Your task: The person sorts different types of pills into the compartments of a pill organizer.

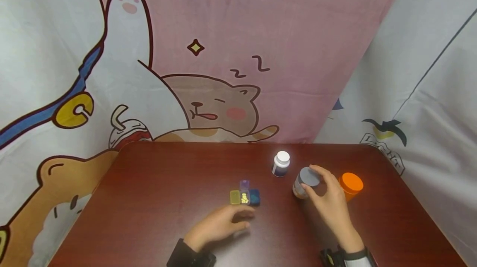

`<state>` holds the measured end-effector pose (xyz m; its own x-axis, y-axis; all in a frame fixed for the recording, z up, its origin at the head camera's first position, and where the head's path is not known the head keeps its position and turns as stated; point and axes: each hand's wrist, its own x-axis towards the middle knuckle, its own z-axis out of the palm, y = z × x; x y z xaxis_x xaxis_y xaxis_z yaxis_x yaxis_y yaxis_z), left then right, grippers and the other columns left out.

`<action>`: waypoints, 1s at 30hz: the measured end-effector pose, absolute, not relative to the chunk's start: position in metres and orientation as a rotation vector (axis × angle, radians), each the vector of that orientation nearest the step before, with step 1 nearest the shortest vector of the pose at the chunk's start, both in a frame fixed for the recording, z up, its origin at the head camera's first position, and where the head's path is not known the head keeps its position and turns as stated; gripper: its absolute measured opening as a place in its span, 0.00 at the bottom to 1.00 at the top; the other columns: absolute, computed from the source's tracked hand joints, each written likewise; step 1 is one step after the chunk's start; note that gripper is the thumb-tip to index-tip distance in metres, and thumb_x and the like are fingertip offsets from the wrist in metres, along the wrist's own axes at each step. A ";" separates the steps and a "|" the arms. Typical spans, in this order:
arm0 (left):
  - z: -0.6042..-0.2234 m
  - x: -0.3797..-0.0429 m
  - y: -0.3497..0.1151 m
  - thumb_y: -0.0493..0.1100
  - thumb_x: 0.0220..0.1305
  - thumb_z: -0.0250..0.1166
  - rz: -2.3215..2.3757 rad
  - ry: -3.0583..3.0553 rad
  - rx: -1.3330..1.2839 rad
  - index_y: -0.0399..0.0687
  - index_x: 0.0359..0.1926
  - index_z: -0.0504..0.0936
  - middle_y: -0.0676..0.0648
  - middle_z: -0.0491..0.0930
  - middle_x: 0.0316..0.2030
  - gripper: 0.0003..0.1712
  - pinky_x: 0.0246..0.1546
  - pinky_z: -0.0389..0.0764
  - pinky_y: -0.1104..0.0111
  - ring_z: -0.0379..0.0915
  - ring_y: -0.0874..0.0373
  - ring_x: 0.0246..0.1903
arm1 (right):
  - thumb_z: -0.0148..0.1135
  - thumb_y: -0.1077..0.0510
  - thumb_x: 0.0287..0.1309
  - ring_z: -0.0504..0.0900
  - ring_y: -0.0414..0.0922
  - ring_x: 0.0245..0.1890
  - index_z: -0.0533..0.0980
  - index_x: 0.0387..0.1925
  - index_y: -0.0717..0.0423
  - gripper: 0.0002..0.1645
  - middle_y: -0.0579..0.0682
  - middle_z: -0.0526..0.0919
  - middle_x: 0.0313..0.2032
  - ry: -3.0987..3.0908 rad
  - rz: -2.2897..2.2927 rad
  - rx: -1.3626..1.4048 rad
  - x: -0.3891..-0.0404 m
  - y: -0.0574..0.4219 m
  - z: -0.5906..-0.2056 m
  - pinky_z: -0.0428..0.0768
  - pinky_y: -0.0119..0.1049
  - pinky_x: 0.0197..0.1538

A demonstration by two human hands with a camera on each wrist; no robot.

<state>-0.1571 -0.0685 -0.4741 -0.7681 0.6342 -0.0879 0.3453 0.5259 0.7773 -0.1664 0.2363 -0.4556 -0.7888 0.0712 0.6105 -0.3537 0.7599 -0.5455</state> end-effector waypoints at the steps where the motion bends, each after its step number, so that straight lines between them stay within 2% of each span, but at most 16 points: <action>1: -0.474 -0.157 -0.069 0.48 0.67 0.62 1.109 2.412 0.805 0.53 0.58 0.79 0.54 0.83 0.54 0.20 0.58 0.77 0.62 0.78 0.60 0.54 | 0.79 0.71 0.36 0.76 0.48 0.48 0.75 0.56 0.61 0.39 0.58 0.81 0.52 -2.319 0.893 0.207 -0.169 0.238 -0.457 0.61 0.08 0.54; 6: -0.473 -0.158 -0.071 0.48 0.67 0.62 1.124 2.409 0.797 0.53 0.57 0.80 0.53 0.83 0.53 0.19 0.58 0.77 0.61 0.78 0.59 0.54 | 0.76 0.70 0.43 0.75 0.56 0.53 0.74 0.57 0.63 0.36 0.61 0.79 0.55 -2.307 0.912 0.166 -0.180 0.244 -0.461 0.56 0.08 0.57; 9: -0.473 -0.158 -0.072 0.48 0.68 0.61 1.145 2.390 0.782 0.53 0.57 0.80 0.54 0.84 0.52 0.18 0.58 0.77 0.62 0.79 0.60 0.53 | 0.74 0.68 0.47 0.74 0.57 0.55 0.74 0.58 0.63 0.34 0.60 0.78 0.57 -2.319 0.911 0.136 -0.186 0.247 -0.463 0.58 0.12 0.58; 12: -0.474 -0.159 -0.072 0.48 0.68 0.61 1.164 2.374 0.782 0.52 0.56 0.81 0.54 0.84 0.51 0.17 0.58 0.77 0.63 0.79 0.61 0.52 | 0.73 0.67 0.49 0.73 0.57 0.57 0.73 0.59 0.63 0.33 0.61 0.76 0.59 -2.345 0.905 0.116 -0.191 0.249 -0.463 0.67 0.30 0.64; 14: -0.475 -0.158 -0.071 0.47 0.68 0.61 1.173 2.368 0.792 0.51 0.55 0.81 0.54 0.84 0.50 0.17 0.58 0.77 0.65 0.79 0.62 0.52 | 0.72 0.67 0.50 0.73 0.58 0.57 0.73 0.59 0.63 0.33 0.62 0.76 0.60 -2.361 0.898 0.107 -0.193 0.249 -0.464 0.70 0.45 0.63; 16: -0.475 -0.158 -0.071 0.47 0.69 0.61 1.174 2.368 0.798 0.51 0.55 0.81 0.54 0.85 0.50 0.16 0.57 0.77 0.65 0.79 0.62 0.52 | 0.71 0.66 0.51 0.72 0.60 0.57 0.72 0.61 0.63 0.33 0.63 0.75 0.60 -2.378 0.899 0.101 -0.195 0.249 -0.465 0.70 0.57 0.60; 23: -0.472 -0.159 -0.071 0.47 0.69 0.60 1.199 2.357 0.786 0.50 0.56 0.81 0.52 0.84 0.51 0.17 0.57 0.77 0.65 0.80 0.61 0.52 | 0.70 0.67 0.53 0.71 0.62 0.58 0.71 0.62 0.64 0.33 0.65 0.74 0.60 -2.396 0.923 0.081 -0.200 0.252 -0.472 0.68 0.60 0.61; 30: -0.474 -0.162 -0.074 0.48 0.69 0.59 1.222 2.361 0.753 0.50 0.57 0.79 0.51 0.84 0.52 0.19 0.59 0.77 0.59 0.79 0.60 0.52 | 0.68 0.66 0.56 0.71 0.62 0.59 0.70 0.63 0.62 0.32 0.64 0.73 0.62 -2.419 0.973 0.056 -0.201 0.253 -0.471 0.67 0.62 0.61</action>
<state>-0.1615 -0.0745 -0.4739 -0.7862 0.6123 -0.0832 0.2856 0.4794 0.8298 -0.2006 0.2526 -0.4708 -0.8599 0.1530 0.4869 -0.2267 0.7402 -0.6330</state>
